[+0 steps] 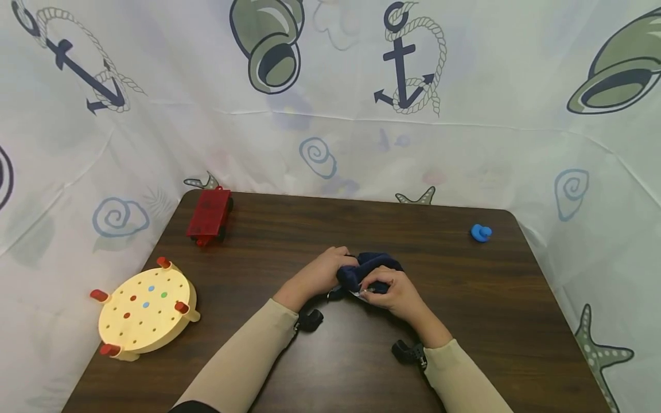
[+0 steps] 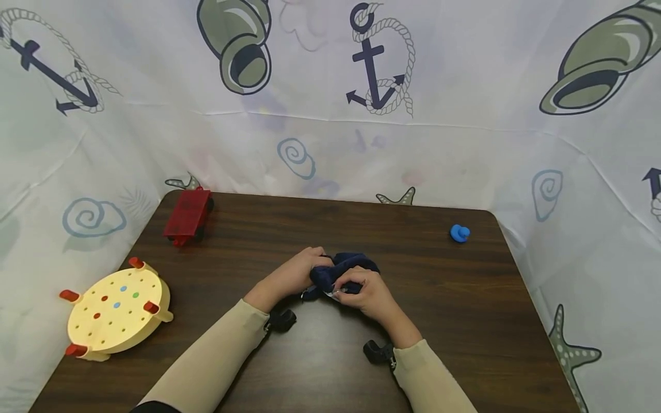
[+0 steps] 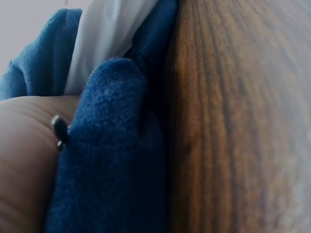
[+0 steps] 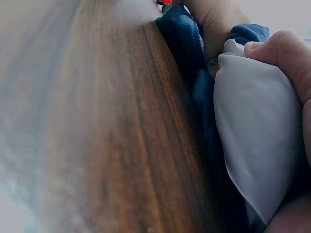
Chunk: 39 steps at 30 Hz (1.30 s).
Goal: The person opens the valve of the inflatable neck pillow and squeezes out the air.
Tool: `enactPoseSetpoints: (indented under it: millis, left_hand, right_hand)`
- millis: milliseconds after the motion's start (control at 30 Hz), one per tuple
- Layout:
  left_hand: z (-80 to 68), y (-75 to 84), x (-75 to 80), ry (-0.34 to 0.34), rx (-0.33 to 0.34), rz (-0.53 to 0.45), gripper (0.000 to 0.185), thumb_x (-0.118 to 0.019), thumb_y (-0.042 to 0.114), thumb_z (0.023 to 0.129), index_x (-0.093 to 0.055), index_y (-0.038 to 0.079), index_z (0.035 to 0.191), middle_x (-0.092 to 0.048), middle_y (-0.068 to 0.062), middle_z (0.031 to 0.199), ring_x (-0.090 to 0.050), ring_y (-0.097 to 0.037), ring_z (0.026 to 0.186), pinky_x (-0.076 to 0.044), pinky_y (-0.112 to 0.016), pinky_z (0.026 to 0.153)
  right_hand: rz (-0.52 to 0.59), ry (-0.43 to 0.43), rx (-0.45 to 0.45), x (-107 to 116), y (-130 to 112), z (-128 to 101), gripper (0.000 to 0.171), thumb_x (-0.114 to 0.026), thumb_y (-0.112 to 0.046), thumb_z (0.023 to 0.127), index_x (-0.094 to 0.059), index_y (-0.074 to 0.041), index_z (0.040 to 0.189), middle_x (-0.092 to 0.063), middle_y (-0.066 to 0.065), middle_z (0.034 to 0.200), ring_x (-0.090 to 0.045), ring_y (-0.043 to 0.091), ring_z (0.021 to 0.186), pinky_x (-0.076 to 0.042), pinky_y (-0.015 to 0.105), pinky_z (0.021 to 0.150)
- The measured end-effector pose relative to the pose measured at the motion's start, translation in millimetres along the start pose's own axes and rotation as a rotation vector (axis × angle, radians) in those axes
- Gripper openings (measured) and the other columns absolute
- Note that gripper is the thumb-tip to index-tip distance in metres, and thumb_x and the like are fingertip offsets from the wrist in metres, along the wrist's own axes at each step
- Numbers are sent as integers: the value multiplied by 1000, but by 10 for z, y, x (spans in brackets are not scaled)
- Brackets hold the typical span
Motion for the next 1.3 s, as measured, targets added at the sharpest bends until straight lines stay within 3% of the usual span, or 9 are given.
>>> enactPoseSetpoints:
  millis: [200,333,667,800,900,1000,1100,1200,1300]
  left_hand:
    - [-31,-6,5,-30,66,-5,40,-75,1,97,-78,28,126,-65,-2,113,-58,-22,100,-53,-41,95]
    - [-48,-27,-22,-28,72,-6,56,-72,-13,88,-77,28,126,-60,-2,109,-52,-21,95,-49,-38,88]
    - [-13,4,-49,16,-14,-53,38,-72,-8,93,-71,27,109,-37,-2,96,-36,-20,85,-30,-32,78]
    - [-13,-2,-52,18,-25,-68,37,-72,-7,96,-72,28,110,-37,-2,96,-35,-20,85,-30,-33,78]
    - [13,-8,-48,50,-19,-64,24,-72,6,103,-75,28,114,-44,-3,98,-38,-20,86,-34,-33,79]
    - [43,-43,-55,84,50,-74,24,-74,15,105,-76,27,125,-55,-4,108,-44,-20,94,-42,-35,85]
    - [41,-113,-48,97,147,-98,44,-80,23,101,-68,29,143,-57,-5,126,-47,-22,108,-48,-41,96]
    - [-9,-178,31,52,197,-107,73,-89,37,94,-54,35,158,-50,-5,146,-44,-26,128,-47,-51,110]
    - [-100,-191,230,-17,199,-168,93,-93,46,87,-44,35,165,-40,-6,163,-38,-33,149,-38,-63,121]
  right_hand:
    - [21,-33,22,-43,6,46,14,-91,-13,90,-83,-23,95,-80,-4,97,-68,15,97,-53,25,93]
    - [35,-42,38,-60,20,59,12,-90,-13,91,-83,-22,96,-80,-1,96,-68,16,95,-54,26,91]
    - [122,-36,-8,14,69,50,17,-90,-5,89,-84,-20,94,-79,2,96,-70,17,93,-55,24,91]
    - [126,-15,37,33,55,50,17,-90,-3,88,-84,-18,94,-80,4,95,-70,16,93,-55,24,91]
    - [134,35,73,66,42,27,19,-90,1,87,-84,-16,94,-79,8,98,-71,20,97,-54,24,94]
    - [106,110,100,121,26,-4,23,-89,4,85,-82,-17,93,-79,11,108,-70,26,109,-50,24,103]
    - [65,177,103,218,15,-18,24,-89,3,86,-80,-16,97,-75,14,127,-62,33,130,-43,24,115]
    - [175,246,75,385,32,-31,16,-81,4,94,-77,-3,108,-65,25,141,-48,41,150,-37,28,126]
    - [367,306,10,578,117,-70,21,-68,4,103,-67,13,122,-56,32,149,-43,37,155,-39,30,125]
Point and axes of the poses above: each hand's wrist, its own z-axis towards the middle knuckle, its own x-axis out of the back of the hand, y = z × x, the point moved 5 cm from there along z, towards the middle knuckle
